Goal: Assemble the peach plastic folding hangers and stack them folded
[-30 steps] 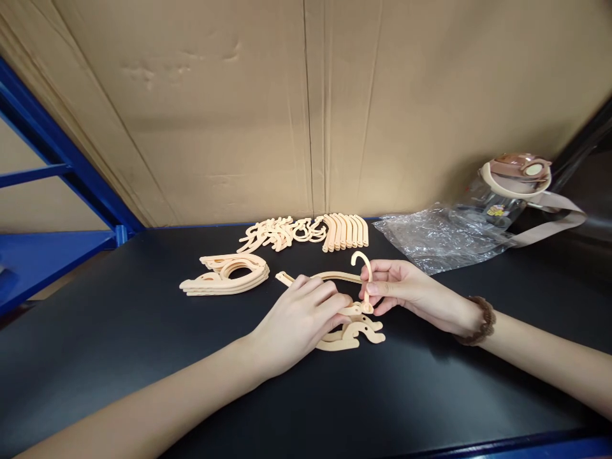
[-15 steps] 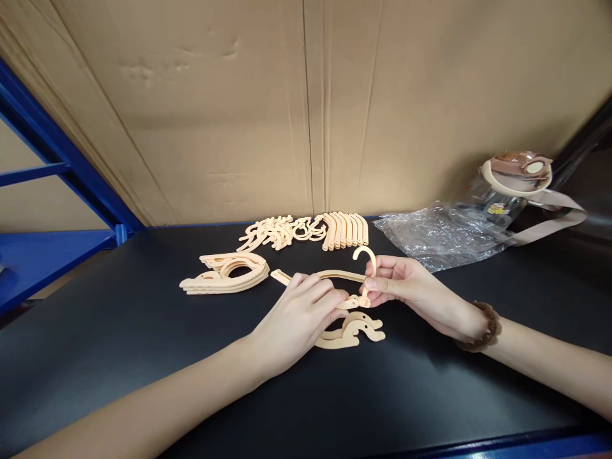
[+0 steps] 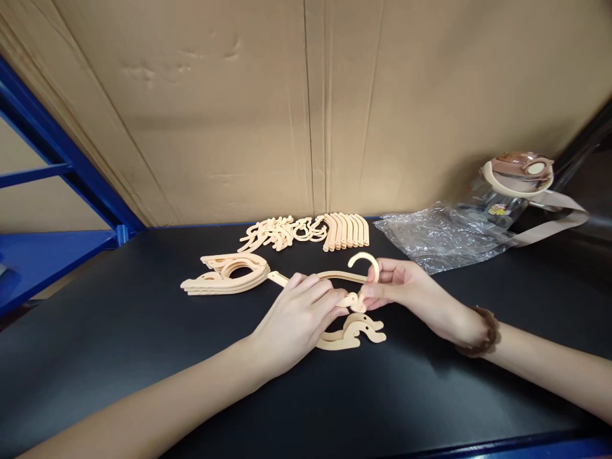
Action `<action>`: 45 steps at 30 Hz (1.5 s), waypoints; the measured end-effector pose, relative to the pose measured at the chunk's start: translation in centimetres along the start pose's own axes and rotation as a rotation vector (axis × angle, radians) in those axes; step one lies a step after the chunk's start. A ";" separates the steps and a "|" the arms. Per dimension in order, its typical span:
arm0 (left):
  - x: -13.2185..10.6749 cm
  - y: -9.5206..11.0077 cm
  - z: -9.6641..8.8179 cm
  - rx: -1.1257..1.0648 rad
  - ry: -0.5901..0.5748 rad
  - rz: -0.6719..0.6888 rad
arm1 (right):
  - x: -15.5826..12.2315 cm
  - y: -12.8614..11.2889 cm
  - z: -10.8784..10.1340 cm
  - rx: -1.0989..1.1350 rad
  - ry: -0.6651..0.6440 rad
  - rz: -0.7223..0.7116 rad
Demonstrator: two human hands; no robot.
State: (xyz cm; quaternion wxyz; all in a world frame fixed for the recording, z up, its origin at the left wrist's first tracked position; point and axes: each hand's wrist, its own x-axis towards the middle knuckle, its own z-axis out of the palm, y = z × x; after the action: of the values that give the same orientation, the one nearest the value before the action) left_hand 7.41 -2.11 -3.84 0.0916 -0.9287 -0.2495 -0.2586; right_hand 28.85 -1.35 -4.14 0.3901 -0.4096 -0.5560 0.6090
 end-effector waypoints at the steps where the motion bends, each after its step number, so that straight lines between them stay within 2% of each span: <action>1: 0.1 0.1 -0.1 -0.006 -0.003 0.004 | 0.0 0.1 0.1 -0.004 -0.025 0.005; 4: 0.2 0.1 -0.3 -0.016 -0.018 -0.036 | 0.0 0.1 0.0 0.000 -0.040 -0.018; 7: 0.2 -0.1 -0.5 -0.001 -0.040 -0.106 | -0.1 -0.5 -0.6 0.020 0.039 -0.059; 10: 0.0 -0.2 -0.3 -0.008 -0.060 -0.112 | -0.2 -1.0 -1.0 0.065 0.087 -0.066; 16: 0.0 -0.2 0.2 -0.030 -0.075 -0.076 | -0.1 -1.0 -0.8 0.078 0.019 -0.003; 24: -0.1 -0.1 0.8 0.106 -0.067 0.019 | 0.1 -0.5 -0.8 0.033 -0.055 0.045; 35: -0.1 -0.3 0.8 0.079 -0.039 -0.017 | 0.1 -0.4 -1.1 0.054 -0.085 0.038; 45: 0.0 -0.3 0.7 0.043 -0.039 0.007 | 0.2 -0.2 -0.5 0.026 -0.064 0.004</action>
State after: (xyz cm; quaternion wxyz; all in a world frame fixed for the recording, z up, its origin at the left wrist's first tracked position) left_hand 7.55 -1.60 -4.42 0.1074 -0.9323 -0.2536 -0.2345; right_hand 29.28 -0.95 -4.01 0.3763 -0.3856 -0.5594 0.6299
